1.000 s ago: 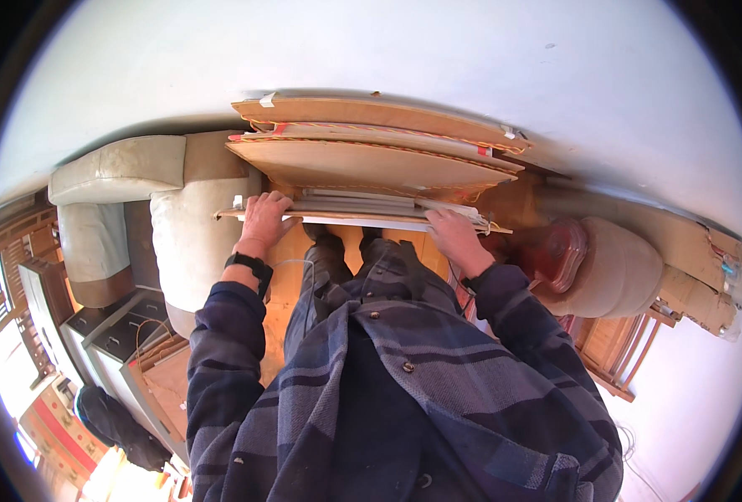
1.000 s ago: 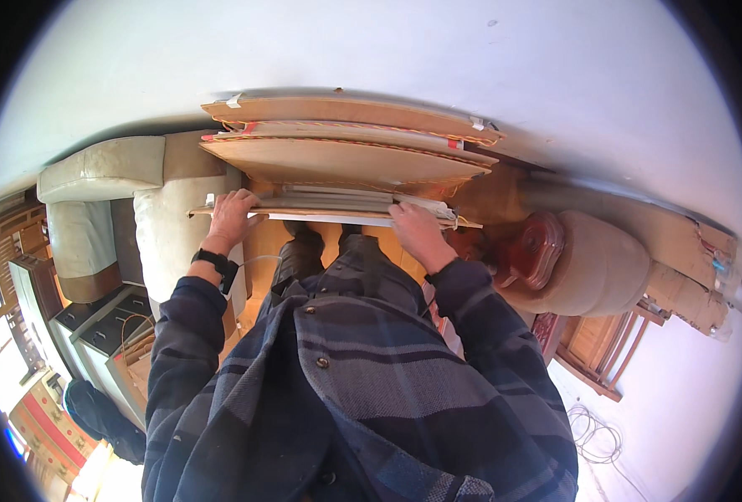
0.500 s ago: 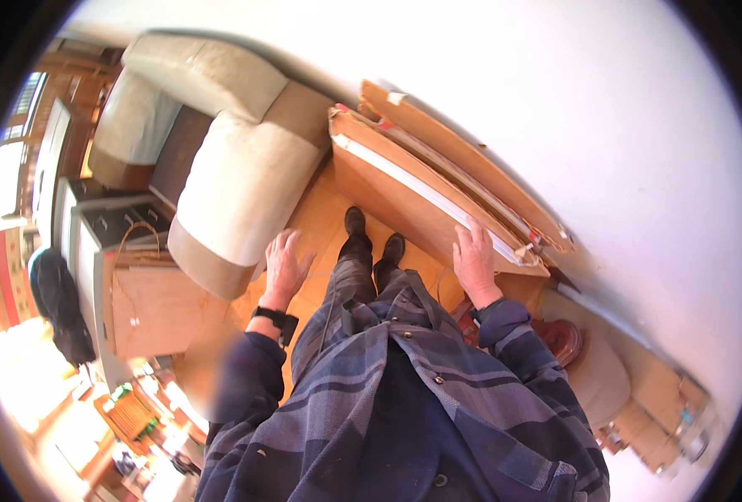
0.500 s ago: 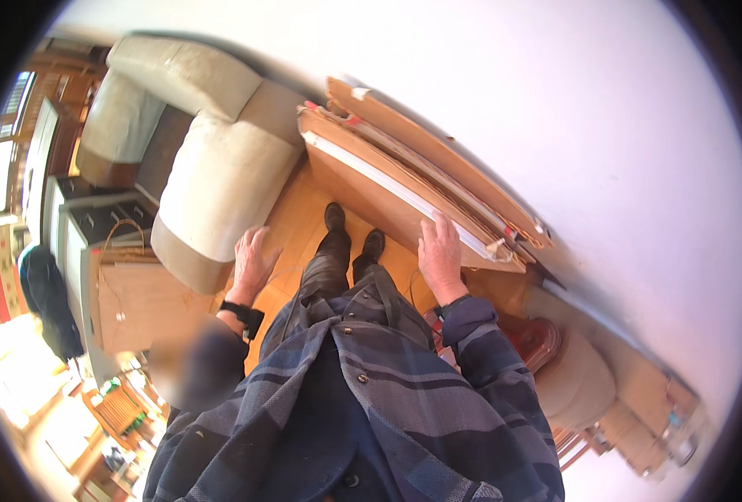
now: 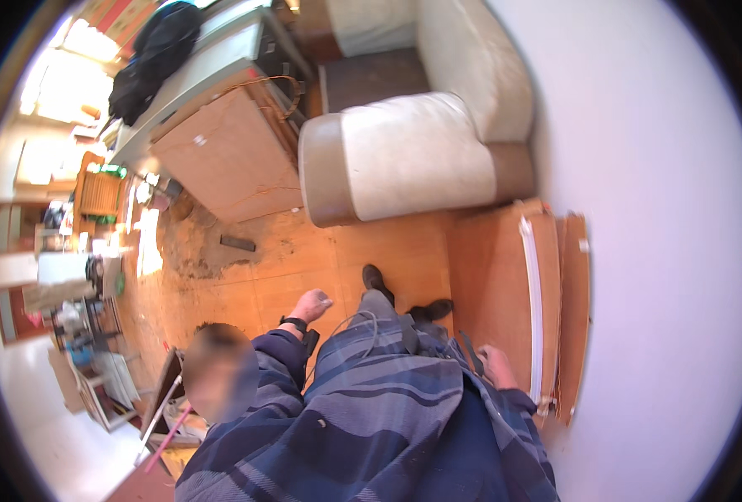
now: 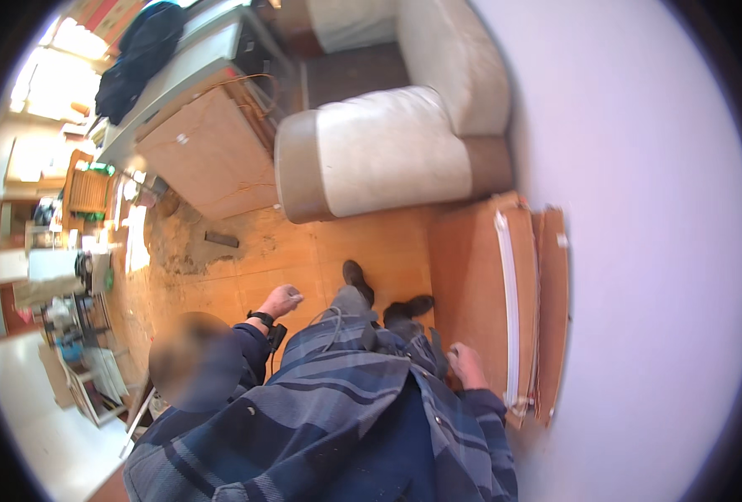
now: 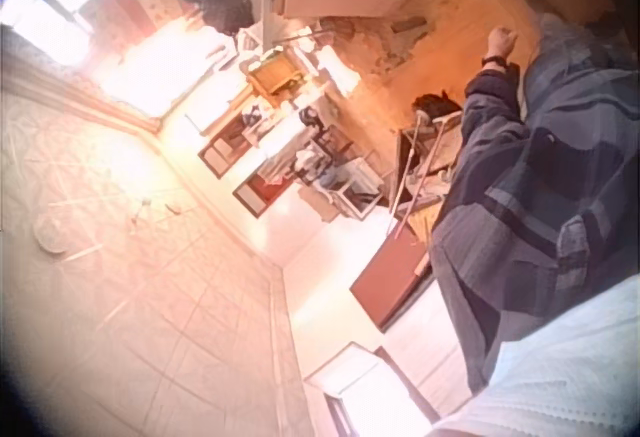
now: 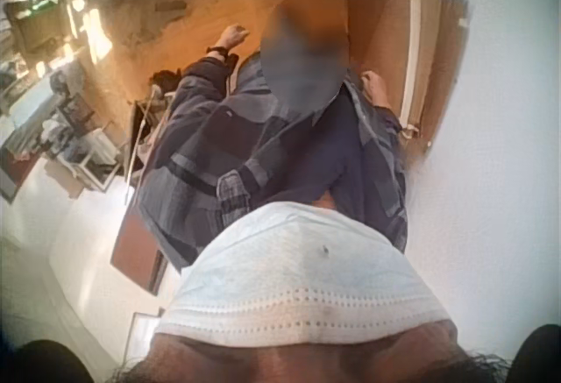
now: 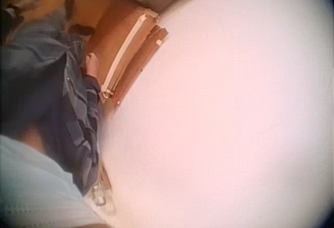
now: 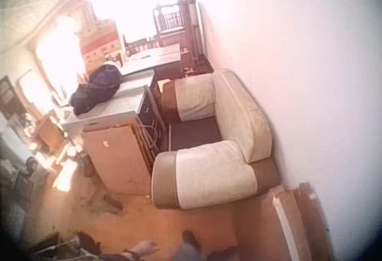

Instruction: The person picks up rectangular light fixture frames and attaches orange string lights to them. They repeatedly pick up frames, thread or wrap the string lights, and place the frames back on a stack. The person handles multiple frames and string lights throughout the clip.

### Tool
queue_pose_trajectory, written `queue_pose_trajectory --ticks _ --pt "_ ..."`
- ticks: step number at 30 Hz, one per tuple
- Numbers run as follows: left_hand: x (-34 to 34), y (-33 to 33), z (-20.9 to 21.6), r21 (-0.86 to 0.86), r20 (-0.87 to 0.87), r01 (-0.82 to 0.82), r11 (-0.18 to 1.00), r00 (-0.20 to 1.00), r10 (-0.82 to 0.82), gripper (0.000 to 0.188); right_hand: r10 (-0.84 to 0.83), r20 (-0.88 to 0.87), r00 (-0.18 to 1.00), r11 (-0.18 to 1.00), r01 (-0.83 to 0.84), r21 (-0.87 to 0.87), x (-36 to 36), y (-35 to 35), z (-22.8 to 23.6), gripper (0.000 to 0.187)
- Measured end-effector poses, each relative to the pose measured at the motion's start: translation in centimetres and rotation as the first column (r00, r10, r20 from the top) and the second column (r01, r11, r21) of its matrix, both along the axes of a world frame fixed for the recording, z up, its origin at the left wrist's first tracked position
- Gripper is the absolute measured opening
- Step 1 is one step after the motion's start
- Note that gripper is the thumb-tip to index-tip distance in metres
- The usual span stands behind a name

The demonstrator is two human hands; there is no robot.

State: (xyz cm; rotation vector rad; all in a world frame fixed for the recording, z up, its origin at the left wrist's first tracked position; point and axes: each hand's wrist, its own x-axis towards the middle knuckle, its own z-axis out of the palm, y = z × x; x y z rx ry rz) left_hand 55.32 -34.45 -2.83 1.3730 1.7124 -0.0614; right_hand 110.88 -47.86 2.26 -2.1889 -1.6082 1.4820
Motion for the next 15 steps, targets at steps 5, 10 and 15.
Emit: queue_pose_trajectory --ticks 5,10,15 --pt "-2.5 2.9 0.7 -0.118 0.134 -0.021 0.993 0.990 0.037 0.036 -0.021 0.067 0.998 0.999 0.018 0.040 -1.2 3.4 0.8 0.030" --pt "-6.8 5.7 2.5 0.046 0.174 -0.146 0.988 0.975 0.136 0.032 0.030 0.018 0.999 0.999 -0.030 -0.011 -5.3 9.1 -1.4 0.035" --pt "-12.9 1.6 2.3 0.046 0.284 -0.608 0.793 0.769 0.573 0.028 -0.046 -0.133 0.990 0.985 0.023 -0.170 -8.4 15.4 -3.0 0.029"
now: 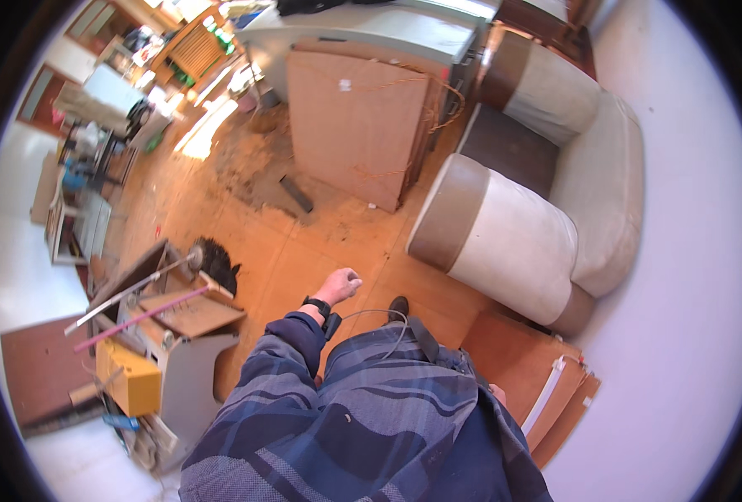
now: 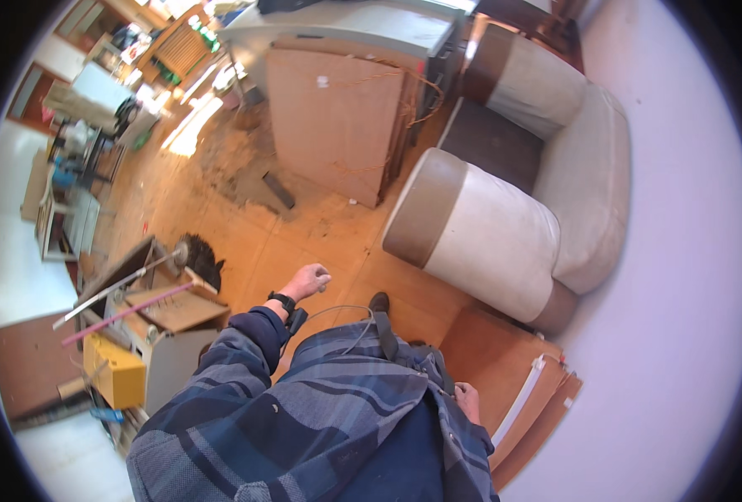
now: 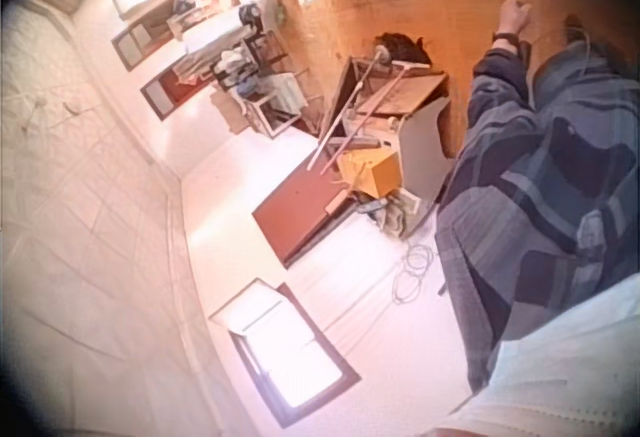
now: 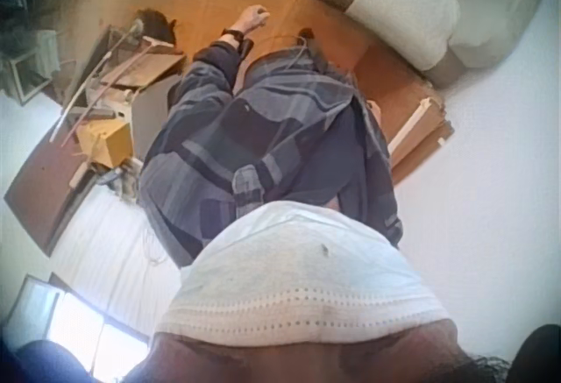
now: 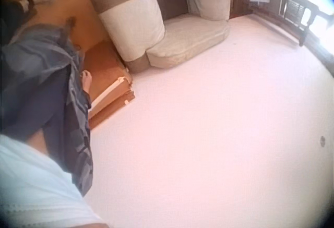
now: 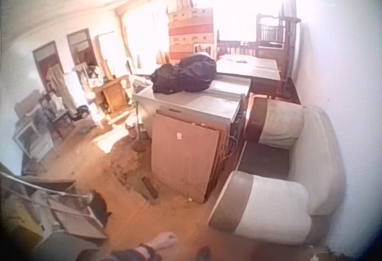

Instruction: The person picks up rectangular light fixture frames and attaches orange string lights to them. They repeatedly pick up frames, thread or wrap the string lights, and place the frames back on a stack. The person handles multiple frames and string lights throughout the clip.

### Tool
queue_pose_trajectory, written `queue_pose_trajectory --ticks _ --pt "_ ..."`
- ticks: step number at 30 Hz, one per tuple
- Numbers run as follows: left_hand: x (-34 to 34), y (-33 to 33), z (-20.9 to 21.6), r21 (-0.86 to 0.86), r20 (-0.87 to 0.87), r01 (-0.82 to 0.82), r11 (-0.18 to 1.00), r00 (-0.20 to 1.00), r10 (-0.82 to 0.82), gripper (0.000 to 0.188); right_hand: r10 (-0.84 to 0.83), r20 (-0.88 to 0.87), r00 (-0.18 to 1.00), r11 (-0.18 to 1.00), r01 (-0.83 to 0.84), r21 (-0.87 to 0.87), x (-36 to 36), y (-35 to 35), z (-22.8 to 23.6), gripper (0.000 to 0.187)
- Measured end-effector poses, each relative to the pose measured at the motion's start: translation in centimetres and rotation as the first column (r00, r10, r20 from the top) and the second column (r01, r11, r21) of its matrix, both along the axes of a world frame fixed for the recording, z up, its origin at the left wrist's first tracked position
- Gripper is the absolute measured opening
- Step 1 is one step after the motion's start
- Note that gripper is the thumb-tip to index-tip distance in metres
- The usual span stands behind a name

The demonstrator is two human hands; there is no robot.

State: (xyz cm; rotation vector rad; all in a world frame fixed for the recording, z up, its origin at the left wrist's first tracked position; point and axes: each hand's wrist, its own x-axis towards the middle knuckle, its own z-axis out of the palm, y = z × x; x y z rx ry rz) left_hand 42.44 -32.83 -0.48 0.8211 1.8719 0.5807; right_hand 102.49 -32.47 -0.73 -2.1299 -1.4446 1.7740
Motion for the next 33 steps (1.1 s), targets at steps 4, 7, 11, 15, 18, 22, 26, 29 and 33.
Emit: queue_pose_trajectory --ticks 4,7,11,15,18,22,26,29,33 --pt "-2.9 -8.5 -2.1 -0.055 -0.120 -0.219 0.974 0.970 0.212 0.027 0.262 0.035 0.964 0.964 -0.260 -0.053 -1.0 5.9 2.0 0.025" --pt "-2.1 -16.7 -3.2 -0.182 -0.157 -0.304 0.935 0.948 0.277 0.029 0.184 -0.101 0.978 0.975 -0.195 -0.110 -2.1 10.4 2.7 0.024" --pt "4.0 -25.1 -2.4 -0.303 -0.279 -0.471 0.829 0.875 0.395 0.030 0.300 -0.056 0.952 0.944 -0.305 -0.124 -3.3 17.3 0.0 0.020" --pt "10.5 -28.2 -0.7 -0.463 -0.053 -0.568 0.681 0.784 0.618 0.029 0.283 -0.039 0.958 0.944 -0.286 -0.162 -5.5 23.3 -4.0 0.018" --pt "12.1 -27.0 0.0 -0.457 0.044 -0.482 0.748 0.827 0.560 0.029 0.204 -0.191 0.960 0.951 -0.240 -0.194 -9.3 26.9 -4.0 0.019" --pt "11.1 -24.5 0.5 -0.495 0.110 -0.597 0.631 0.677 0.728 0.029 0.282 -0.182 0.942 0.906 -0.324 -0.273 -15.8 30.0 -2.3 0.018" --pt "5.4 -23.2 -1.3 -0.365 0.018 -0.584 0.725 0.774 0.632 0.028 0.402 -0.071 0.913 0.895 -0.408 -0.179 -22.2 31.0 -1.1 0.018" --pt "-1.1 -23.4 -2.8 -0.393 -0.002 -0.550 0.737 0.802 0.598 0.026 0.387 -0.080 0.919 0.901 -0.395 -0.177 -27.1 29.9 -0.2 0.020" --pt "-10.8 -24.0 -2.9 -0.268 0.119 -0.776 0.571 0.561 0.819 0.022 0.645 0.016 0.764 0.763 -0.644 -0.061 -34.5 28.0 0.8 0.027"
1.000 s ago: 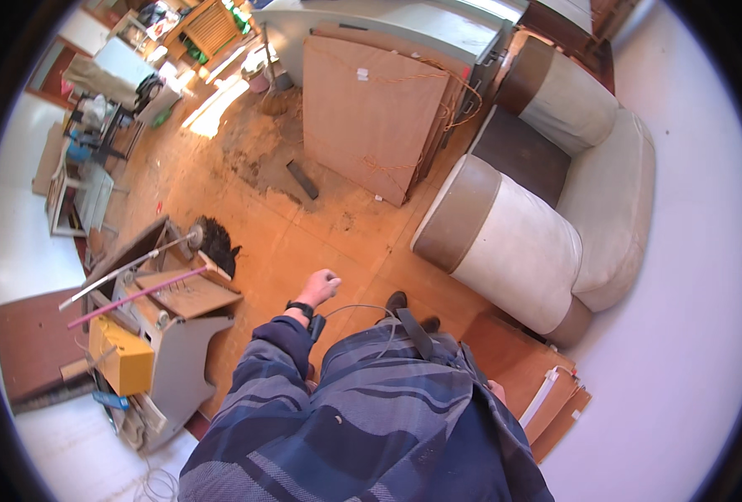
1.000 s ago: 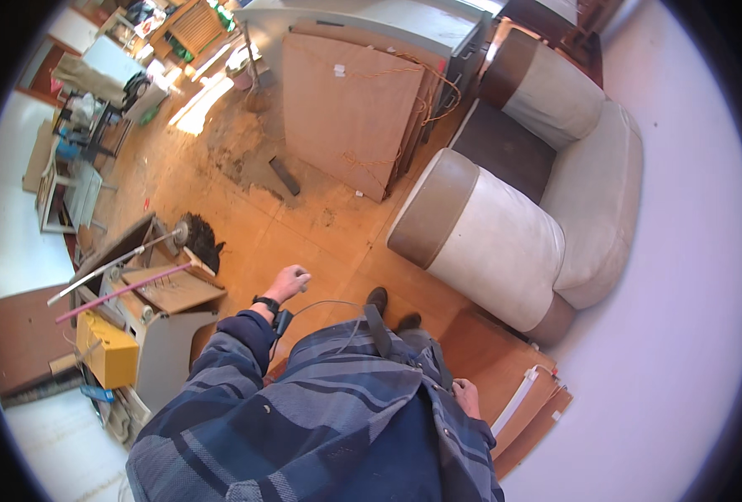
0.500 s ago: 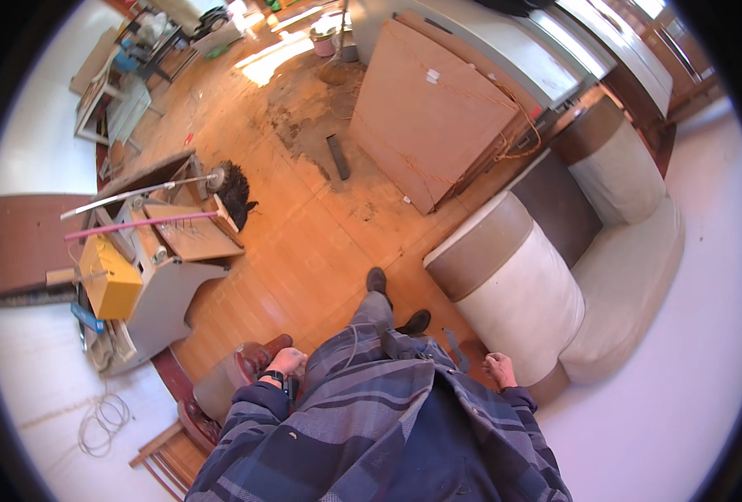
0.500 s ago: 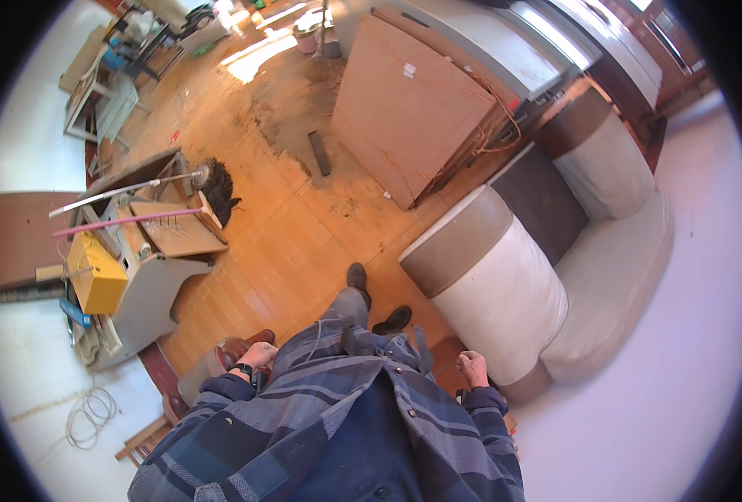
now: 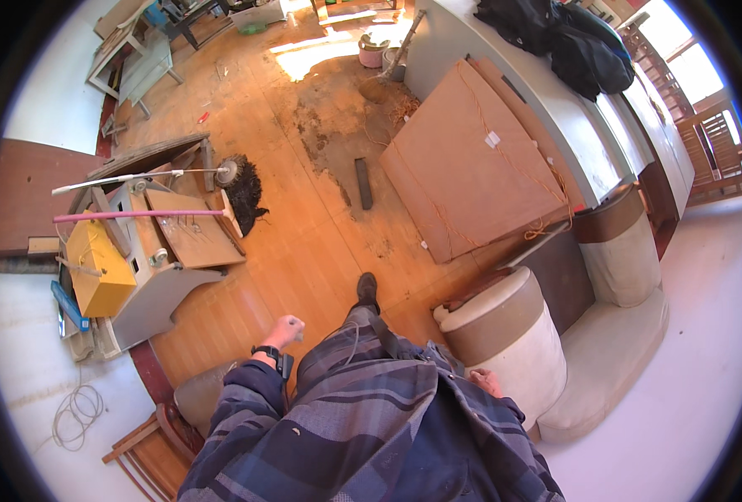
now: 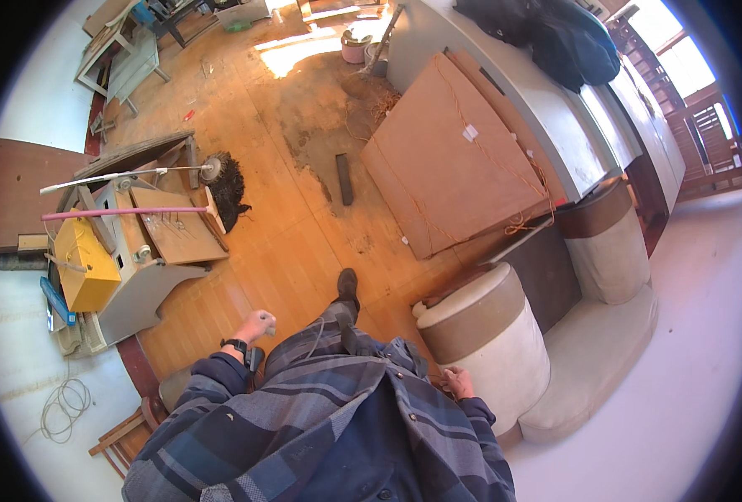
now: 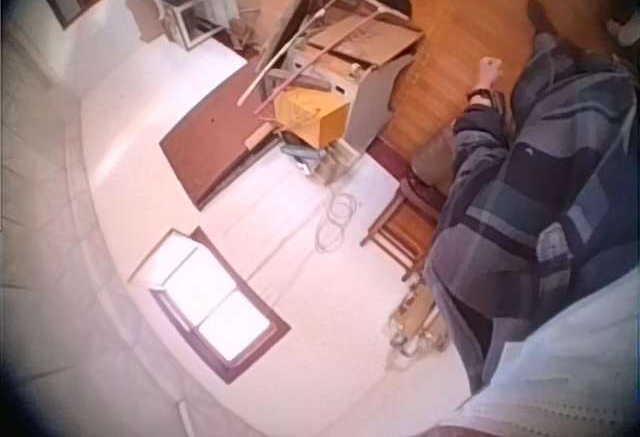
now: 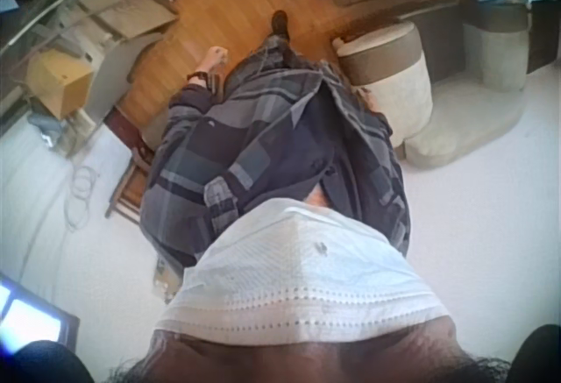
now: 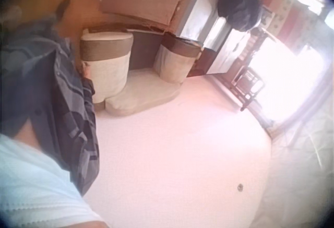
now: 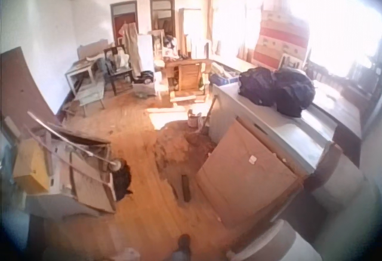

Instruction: The person picks up rectangular light fixture frames and attaches orange string lights to them. They repeatedly pick up frames, thread or wrap the string lights, and place the frames back on a stack. The person handles multiple frames and string lights throughout the clip.

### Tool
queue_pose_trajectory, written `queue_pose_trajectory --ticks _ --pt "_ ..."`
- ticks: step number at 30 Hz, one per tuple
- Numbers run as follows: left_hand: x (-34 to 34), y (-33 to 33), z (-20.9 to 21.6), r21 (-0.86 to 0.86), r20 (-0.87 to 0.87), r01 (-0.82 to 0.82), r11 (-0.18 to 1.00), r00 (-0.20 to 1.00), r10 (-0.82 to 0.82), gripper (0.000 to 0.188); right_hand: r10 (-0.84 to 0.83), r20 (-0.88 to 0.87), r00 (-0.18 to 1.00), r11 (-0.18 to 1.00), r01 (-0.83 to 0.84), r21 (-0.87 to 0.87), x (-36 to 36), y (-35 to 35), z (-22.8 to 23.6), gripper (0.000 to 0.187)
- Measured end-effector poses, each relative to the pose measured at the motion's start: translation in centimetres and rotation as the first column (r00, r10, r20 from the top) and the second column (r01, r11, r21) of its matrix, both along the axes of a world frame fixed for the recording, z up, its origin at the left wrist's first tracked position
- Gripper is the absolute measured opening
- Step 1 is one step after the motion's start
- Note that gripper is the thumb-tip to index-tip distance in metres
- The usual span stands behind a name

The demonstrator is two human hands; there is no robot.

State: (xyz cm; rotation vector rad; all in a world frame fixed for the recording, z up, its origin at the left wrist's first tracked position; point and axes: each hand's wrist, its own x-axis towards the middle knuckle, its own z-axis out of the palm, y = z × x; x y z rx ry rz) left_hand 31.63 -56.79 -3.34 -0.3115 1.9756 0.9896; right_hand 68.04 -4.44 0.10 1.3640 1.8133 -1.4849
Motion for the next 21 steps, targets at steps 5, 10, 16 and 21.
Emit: queue_pose_trajectory --ticks 5,10,16,21 --pt "-11.4 -1.1 1.7 -0.038 -0.192 -0.039 0.999 0.981 0.031 0.022 0.204 -0.123 0.971 0.976 -0.192 0.101 -8.6 -0.8 -1.3 0.034" --pt "-14.6 -1.6 1.6 -0.019 -0.265 -0.107 0.994 0.959 0.098 0.021 0.254 -0.005 0.967 0.965 -0.254 0.063 -15.6 2.5 -1.0 0.032" --pt "-9.2 -2.6 -0.6 -0.070 -0.046 -0.156 0.985 0.987 0.153 0.019 0.167 -0.027 0.986 0.985 -0.168 -0.049 -20.9 4.8 -0.6 0.033" --pt "-5.7 -1.9 0.5 -0.176 0.088 -0.177 0.968 0.977 0.195 0.020 0.254 0.060 0.965 0.963 -0.248 -0.103 -25.0 6.9 -1.4 0.032"
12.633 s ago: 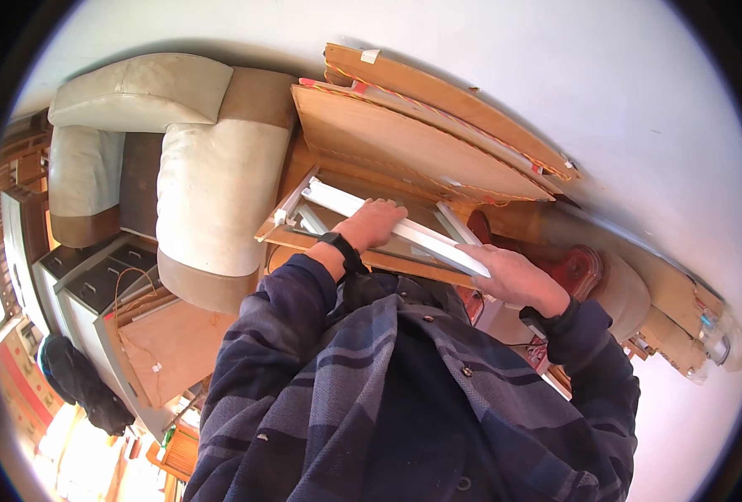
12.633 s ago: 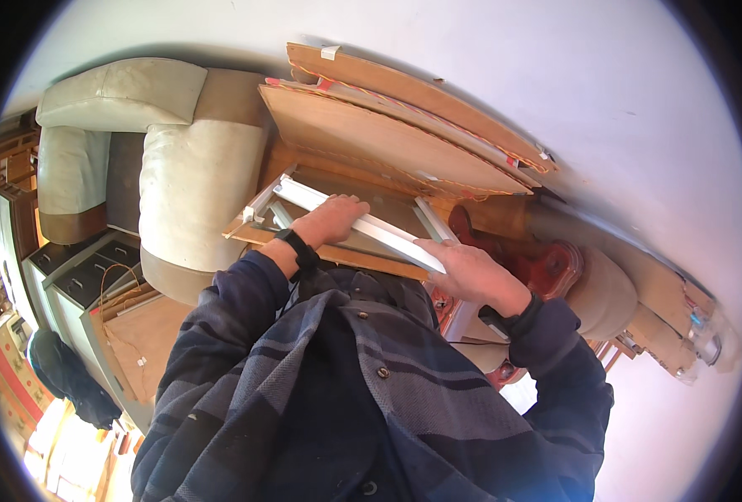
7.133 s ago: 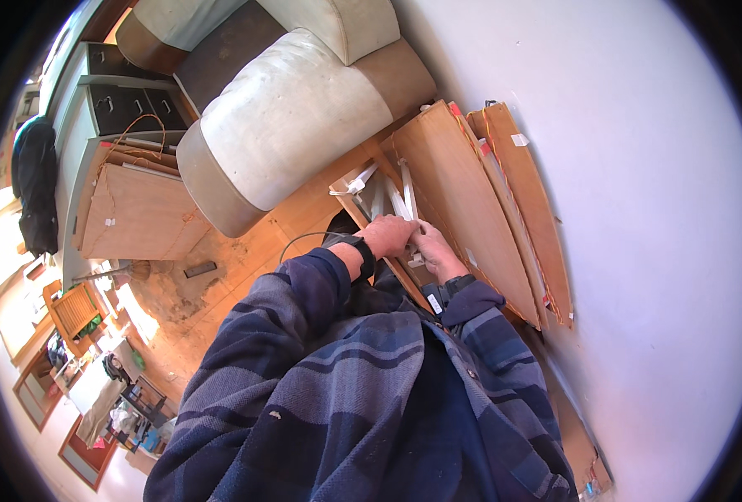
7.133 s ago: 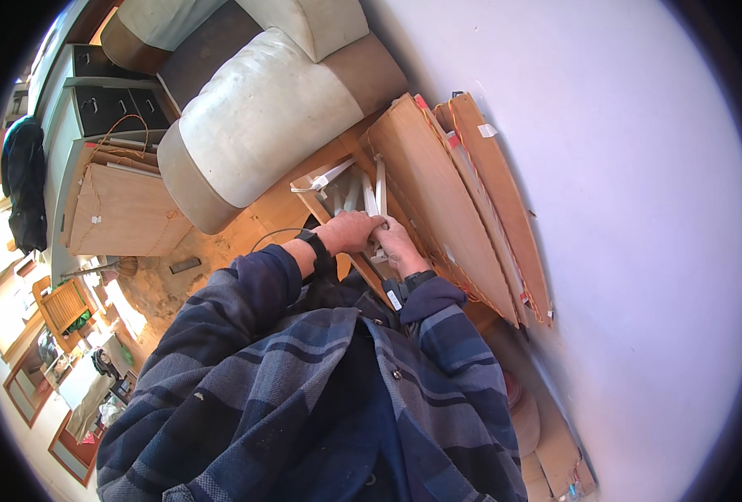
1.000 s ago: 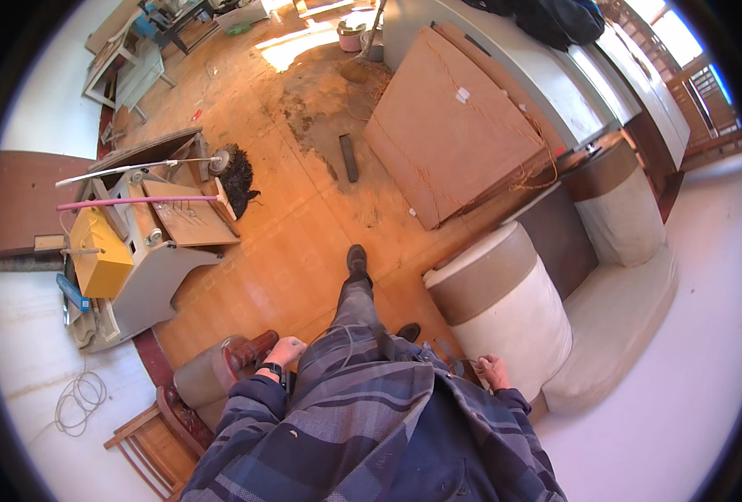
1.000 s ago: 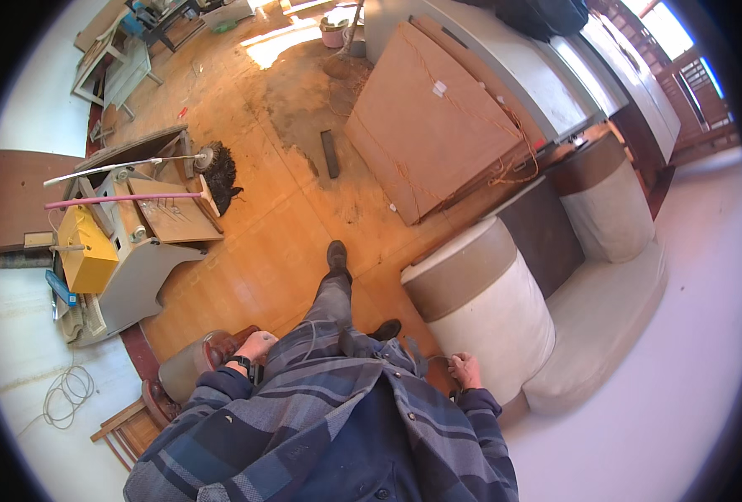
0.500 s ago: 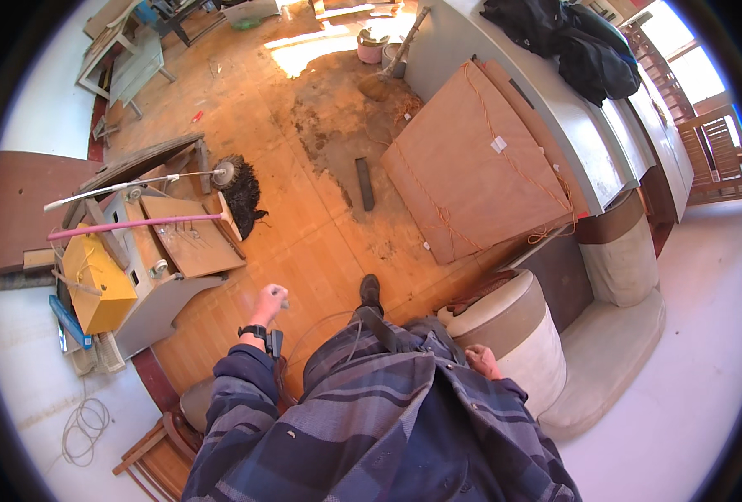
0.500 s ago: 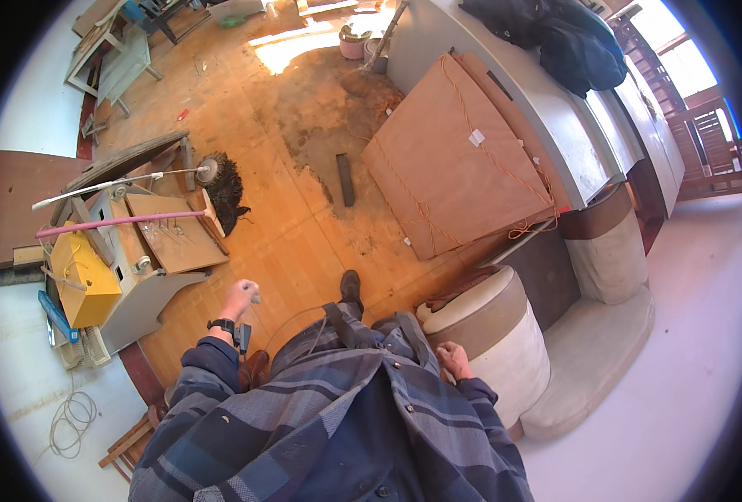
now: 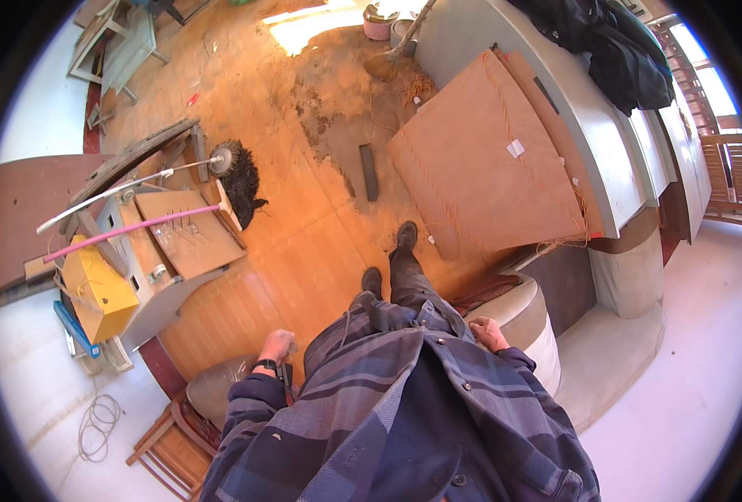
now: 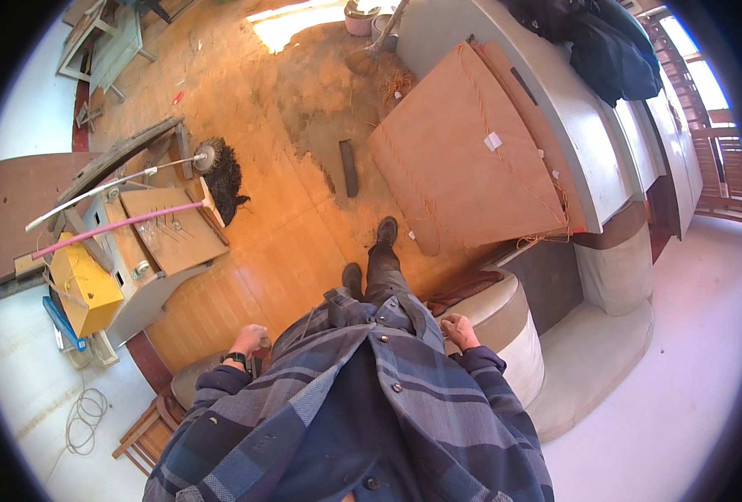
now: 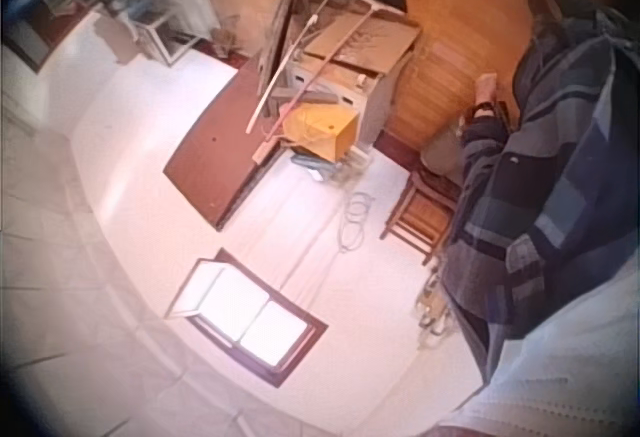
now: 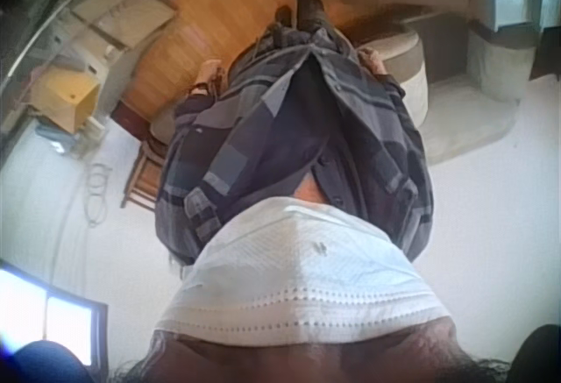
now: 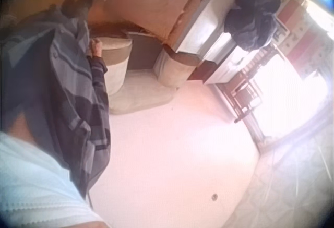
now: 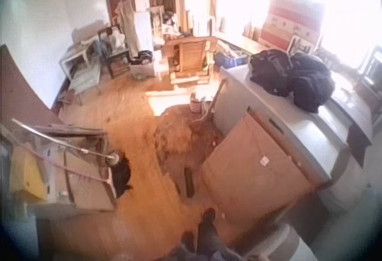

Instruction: The person picks up rectangular light fixture frames and attaches orange string lights to them. They repeatedly pick up frames, thread or wrap the string lights, and place the frames back on a stack. The person handles multiple frames and string lights throughout the clip.

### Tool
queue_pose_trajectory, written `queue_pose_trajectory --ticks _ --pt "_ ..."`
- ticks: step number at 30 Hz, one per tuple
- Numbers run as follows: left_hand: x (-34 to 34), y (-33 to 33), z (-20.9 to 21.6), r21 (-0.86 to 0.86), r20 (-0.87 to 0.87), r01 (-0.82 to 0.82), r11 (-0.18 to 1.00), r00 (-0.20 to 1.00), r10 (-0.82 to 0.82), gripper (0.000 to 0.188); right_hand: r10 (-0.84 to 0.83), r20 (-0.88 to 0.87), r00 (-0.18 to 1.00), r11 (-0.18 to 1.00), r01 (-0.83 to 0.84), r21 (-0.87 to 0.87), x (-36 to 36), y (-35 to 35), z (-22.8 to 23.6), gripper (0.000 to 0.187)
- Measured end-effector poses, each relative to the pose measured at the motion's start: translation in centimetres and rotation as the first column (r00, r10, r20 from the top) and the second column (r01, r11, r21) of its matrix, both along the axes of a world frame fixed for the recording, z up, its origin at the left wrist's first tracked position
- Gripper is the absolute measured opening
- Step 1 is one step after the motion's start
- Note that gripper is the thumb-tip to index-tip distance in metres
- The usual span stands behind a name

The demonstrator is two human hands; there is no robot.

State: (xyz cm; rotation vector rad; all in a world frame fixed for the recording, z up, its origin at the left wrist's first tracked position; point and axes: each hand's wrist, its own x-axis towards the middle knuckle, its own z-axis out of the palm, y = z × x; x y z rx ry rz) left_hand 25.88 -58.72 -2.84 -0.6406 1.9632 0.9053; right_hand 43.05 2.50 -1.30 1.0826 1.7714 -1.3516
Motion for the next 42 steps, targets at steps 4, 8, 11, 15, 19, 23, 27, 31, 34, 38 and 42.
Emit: queue_pose_trajectory --ticks 4,8,11,15,19,23,27,31,34,38,42 --pt "-3.2 3.8 2.0 0.008 0.080 -0.076 0.997 0.994 0.075 0.023 0.012 -0.005 1.000 1.000 -0.012 0.010 -4.5 4.5 -0.1 0.028" --pt "-9.4 9.1 1.8 0.009 0.001 -0.130 0.992 0.992 0.130 0.025 -0.163 -0.081 0.983 0.987 0.162 -0.019 -8.9 9.9 -0.9 0.023" --pt "-13.1 12.5 2.4 0.092 -0.112 -0.114 0.989 0.986 0.124 0.029 -0.210 -0.089 0.974 0.978 0.207 -0.038 -12.3 13.5 -1.8 0.020" --pt "-15.5 15.8 3.5 0.087 -0.178 0.002 0.996 0.984 0.013 0.030 -0.153 -0.147 0.977 0.988 0.155 -0.002 -15.7 15.9 -2.3 0.022" --pt "-16.1 17.1 3.7 0.027 -0.144 0.106 0.994 0.984 -0.101 0.030 -0.022 -0.171 0.985 0.998 0.032 0.059 -16.7 16.2 -2.7 0.024" --pt "-17.2 17.9 3.9 0.025 -0.162 0.109 0.994 0.981 -0.104 0.029 -0.122 -0.163 0.979 0.993 0.119 -0.026 -14.6 16.6 -5.0 0.022" --pt "-18.8 18.8 4.8 0.066 -0.107 0.034 0.997 0.994 -0.027 0.026 0.165 -0.394 0.904 0.977 -0.095 0.191 -11.6 18.1 -8.6 0.019" --pt "-20.2 18.7 5.0 0.105 -0.123 0.093 0.990 0.989 -0.079 0.024 0.046 -0.207 0.977 0.991 -0.018 0.136 -13.0 21.8 -8.2 0.024" --pt "-21.3 17.6 4.6 0.047 -0.122 0.131 0.990 0.985 -0.124 0.026 0.132 -0.249 0.959 0.803 0.044 0.595 -17.2 23.0 -5.8 0.041" --pt "-21.9 16.0 4.7 0.033 -0.170 0.035 0.999 0.985 -0.029 0.027 0.305 -0.147 0.941 0.570 -0.057 0.819 -23.6 26.5 -3.3 0.059" --pt "-20.4 13.7 7.9 -0.005 -0.118 0.009 1.000 0.993 -0.010 0.027 0.202 -0.226 0.953 0.471 0.107 0.876 -30.2 28.7 -0.9 0.063"
